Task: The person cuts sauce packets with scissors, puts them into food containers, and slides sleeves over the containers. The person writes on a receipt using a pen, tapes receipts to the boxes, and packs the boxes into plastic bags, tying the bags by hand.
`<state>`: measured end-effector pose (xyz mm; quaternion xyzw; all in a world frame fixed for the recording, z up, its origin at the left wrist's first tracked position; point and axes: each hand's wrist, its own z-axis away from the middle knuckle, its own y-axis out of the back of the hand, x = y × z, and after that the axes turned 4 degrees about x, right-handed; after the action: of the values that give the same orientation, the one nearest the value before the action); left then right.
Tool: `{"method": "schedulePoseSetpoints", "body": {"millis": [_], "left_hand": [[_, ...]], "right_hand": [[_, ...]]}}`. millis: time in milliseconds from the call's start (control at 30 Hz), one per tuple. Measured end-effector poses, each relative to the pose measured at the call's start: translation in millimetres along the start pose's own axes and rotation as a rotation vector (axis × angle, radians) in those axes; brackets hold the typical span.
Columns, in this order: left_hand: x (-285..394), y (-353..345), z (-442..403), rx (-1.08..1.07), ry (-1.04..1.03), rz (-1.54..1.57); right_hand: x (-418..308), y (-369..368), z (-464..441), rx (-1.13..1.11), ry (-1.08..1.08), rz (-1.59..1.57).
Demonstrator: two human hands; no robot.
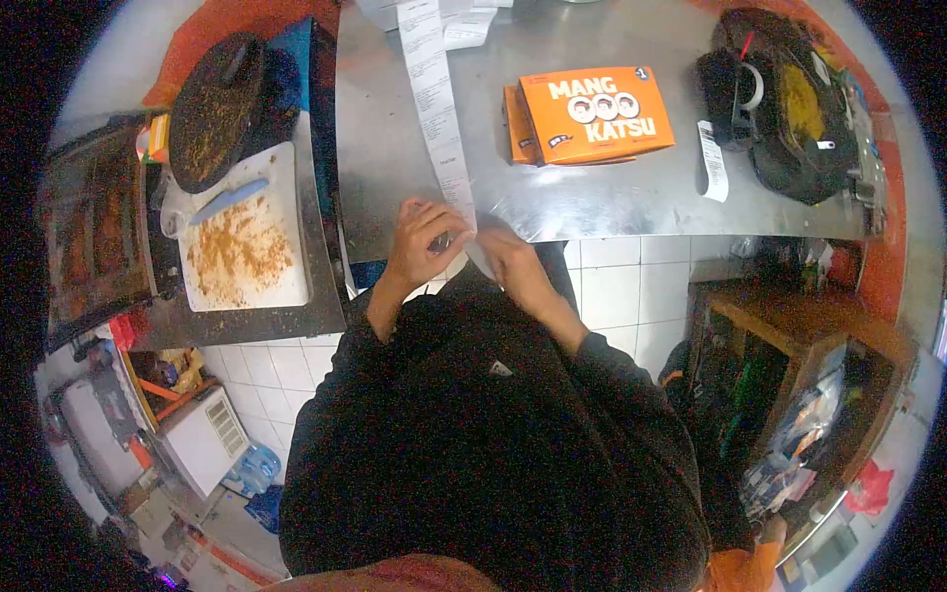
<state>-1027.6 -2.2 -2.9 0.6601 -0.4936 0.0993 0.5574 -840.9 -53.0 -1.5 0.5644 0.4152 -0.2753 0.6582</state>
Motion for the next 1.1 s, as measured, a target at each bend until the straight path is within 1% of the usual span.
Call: {"method": "schedulePoseSetpoints", "body": {"millis": [33,100,133,167,200,233,267,333,367,400,467,500,533,567,600,633,667,700,733,767,800,833,867,900,1000,1033,1100], "left_hand": [[3,3,-1,-0.006,-0.004,0.001],[10,15,-4,0.206,-0.022,-0.173],[9,22,-5,0.501,0.118,-0.117],[9,30,-5,0.788,0.257,-0.052],[20,46,-13,0.93,0.232,-0.041],[35,64,-24,1.076,0.208,-0.027],[41,73,-28,1.019,-0.026,-0.196],[72,77,-32,0.508,-0.181,-0.459],[74,62,-36,0.438,-0.305,-0.459],[77,41,-40,0.364,-0.433,-0.457],[92,3,-52,0.334,-0.512,-0.451],[92,-15,-54,0.28,-0.536,-0.47],[93,-29,-59,0.227,-0.554,-0.49],[96,-39,-65,0.229,-0.557,-0.487],[99,-48,-73,0.192,-0.48,-0.386],[100,-54,-80,0.153,-0.401,-0.285],[98,-57,-92,0.152,-0.399,-0.284],[95,-60,-108,0.086,-0.347,-0.211],[90,-64,-121,0.017,-0.298,-0.139],[86,-68,-132,0.009,-0.3,-0.14],[82,-73,-143,-0.002,-0.282,-0.253],[79,-76,-153,-0.013,-0.263,-0.367],[71,-82,-158,-0.015,-0.265,-0.371],[63,-85,-160,-0.046,-0.272,-0.368],[53,-93,-159,-0.091,-0.263,-0.356],[53,-93,-158,-0.096,-0.247,-0.347],[54,-91,-160,-0.094,-0.254,-0.354]], "right_hand": [[0,1,3,0.006,-0.003,-0.002],[2,2,7,0.106,-0.038,-0.063],[6,3,6,0.116,-0.036,-0.065],[10,4,7,0.247,-0.135,-0.047],[13,8,10,0.378,-0.238,-0.026],[13,17,12,0.478,-0.151,0.046],[3,27,11,0.487,-0.15,0.052],[-26,48,11,0.559,-0.115,0.009],[-34,53,12,0.55,-0.146,-0.319],[-41,60,13,0.56,-0.149,-0.32],[-51,75,12,0.442,-0.343,-0.824],[-49,82,12,0.452,-0.398,-0.747],[-42,87,12,0.461,-0.394,-0.748],[-30,94,12,0.585,-0.243,-0.611],[-17,101,12,0.699,-0.094,-0.47],[1,111,14,0.806,-0.126,-0.446],[17,123,13,0.913,-0.16,-0.423],[29,135,11,0.913,-0.166,-0.424],[39,146,8,0.944,-0.156,-0.244],[47,152,4,0.97,-0.146,-0.063],[54,153,-1,0.975,-0.148,-0.068],[63,149,-5,0.919,-0.115,-0.14],[69,146,-9,0.862,-0.081,-0.212],[72,143,-14,0.848,-0.046,-0.183],[84,129,-26,0.867,-0.072,-0.219],[83,124,-32,0.896,-0.012,-0.251],[84,119,-36,0.918,-0.012,-0.252]]}}
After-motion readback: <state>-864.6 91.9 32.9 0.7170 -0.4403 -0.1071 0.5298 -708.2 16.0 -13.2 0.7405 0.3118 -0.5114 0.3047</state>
